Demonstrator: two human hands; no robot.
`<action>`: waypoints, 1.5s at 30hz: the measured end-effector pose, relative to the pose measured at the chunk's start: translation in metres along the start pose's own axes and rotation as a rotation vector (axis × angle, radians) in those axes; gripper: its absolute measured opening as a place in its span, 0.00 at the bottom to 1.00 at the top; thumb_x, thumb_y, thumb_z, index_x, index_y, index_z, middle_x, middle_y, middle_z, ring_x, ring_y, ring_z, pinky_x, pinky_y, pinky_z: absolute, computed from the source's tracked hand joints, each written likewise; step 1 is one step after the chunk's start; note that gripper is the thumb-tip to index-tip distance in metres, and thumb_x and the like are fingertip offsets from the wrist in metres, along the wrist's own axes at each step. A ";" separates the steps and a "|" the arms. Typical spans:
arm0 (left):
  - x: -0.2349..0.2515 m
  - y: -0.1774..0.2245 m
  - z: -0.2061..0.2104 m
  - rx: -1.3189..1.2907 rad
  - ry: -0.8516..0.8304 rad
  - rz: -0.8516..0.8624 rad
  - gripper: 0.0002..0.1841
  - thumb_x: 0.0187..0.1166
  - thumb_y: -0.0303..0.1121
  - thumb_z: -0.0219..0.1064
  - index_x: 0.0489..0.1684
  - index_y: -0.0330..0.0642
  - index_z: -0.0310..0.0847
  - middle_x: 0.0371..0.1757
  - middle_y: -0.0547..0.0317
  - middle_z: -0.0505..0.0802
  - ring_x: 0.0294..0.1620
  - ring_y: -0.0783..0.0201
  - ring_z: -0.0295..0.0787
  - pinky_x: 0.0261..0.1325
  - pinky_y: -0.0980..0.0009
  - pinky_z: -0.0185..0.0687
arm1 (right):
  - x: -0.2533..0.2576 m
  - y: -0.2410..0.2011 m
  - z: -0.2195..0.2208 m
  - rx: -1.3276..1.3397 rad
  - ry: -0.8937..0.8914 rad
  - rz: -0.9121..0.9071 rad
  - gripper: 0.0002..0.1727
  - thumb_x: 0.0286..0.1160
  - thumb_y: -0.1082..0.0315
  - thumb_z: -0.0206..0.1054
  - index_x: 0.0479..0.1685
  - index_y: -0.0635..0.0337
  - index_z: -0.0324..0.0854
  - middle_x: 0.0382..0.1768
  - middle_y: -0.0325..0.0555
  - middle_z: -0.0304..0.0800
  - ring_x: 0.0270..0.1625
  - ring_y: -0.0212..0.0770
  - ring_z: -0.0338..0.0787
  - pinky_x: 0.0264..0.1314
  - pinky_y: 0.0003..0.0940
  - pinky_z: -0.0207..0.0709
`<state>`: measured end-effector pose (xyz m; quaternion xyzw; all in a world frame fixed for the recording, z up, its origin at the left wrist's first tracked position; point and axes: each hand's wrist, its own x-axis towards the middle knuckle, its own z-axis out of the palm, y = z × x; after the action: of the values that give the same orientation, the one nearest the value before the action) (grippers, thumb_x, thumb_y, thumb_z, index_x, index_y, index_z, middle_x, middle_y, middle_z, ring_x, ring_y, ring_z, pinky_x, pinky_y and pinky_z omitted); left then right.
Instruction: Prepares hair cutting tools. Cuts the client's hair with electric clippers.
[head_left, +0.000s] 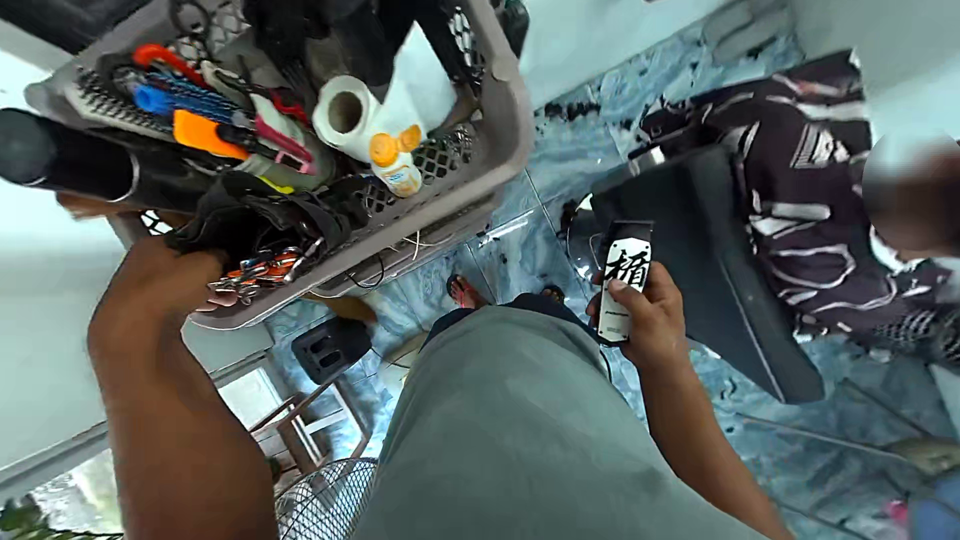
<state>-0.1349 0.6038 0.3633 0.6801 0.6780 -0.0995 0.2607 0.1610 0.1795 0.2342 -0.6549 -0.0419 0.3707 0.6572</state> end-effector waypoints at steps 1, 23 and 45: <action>-0.003 0.006 0.002 0.021 0.013 0.011 0.16 0.78 0.36 0.65 0.60 0.38 0.79 0.38 0.46 0.88 0.27 0.59 0.83 0.33 0.53 0.83 | -0.002 0.007 -0.009 -0.017 0.022 0.008 0.20 0.78 0.71 0.61 0.69 0.57 0.70 0.47 0.52 0.91 0.28 0.46 0.93 0.28 0.40 0.92; -0.097 -0.067 0.058 -0.474 0.481 -0.101 0.36 0.84 0.61 0.59 0.87 0.51 0.62 0.83 0.49 0.73 0.73 0.51 0.76 0.63 0.48 0.78 | -0.143 0.159 -0.349 -0.858 0.082 0.615 0.36 0.78 0.54 0.73 0.86 0.48 0.66 0.48 0.69 0.90 0.50 0.69 0.90 0.55 0.74 0.78; -0.177 -0.012 0.127 -0.510 0.538 -0.155 0.38 0.85 0.54 0.63 0.89 0.41 0.58 0.89 0.39 0.65 0.86 0.42 0.64 0.76 0.36 0.69 | -0.112 0.091 -0.319 -0.623 -0.116 0.015 0.37 0.73 0.48 0.73 0.85 0.40 0.70 0.44 0.48 0.94 0.38 0.46 0.93 0.43 0.57 0.86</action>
<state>-0.1301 0.3869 0.3398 0.5417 0.7747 0.2350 0.2261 0.2134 -0.1578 0.1568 -0.8027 -0.1861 0.3816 0.4189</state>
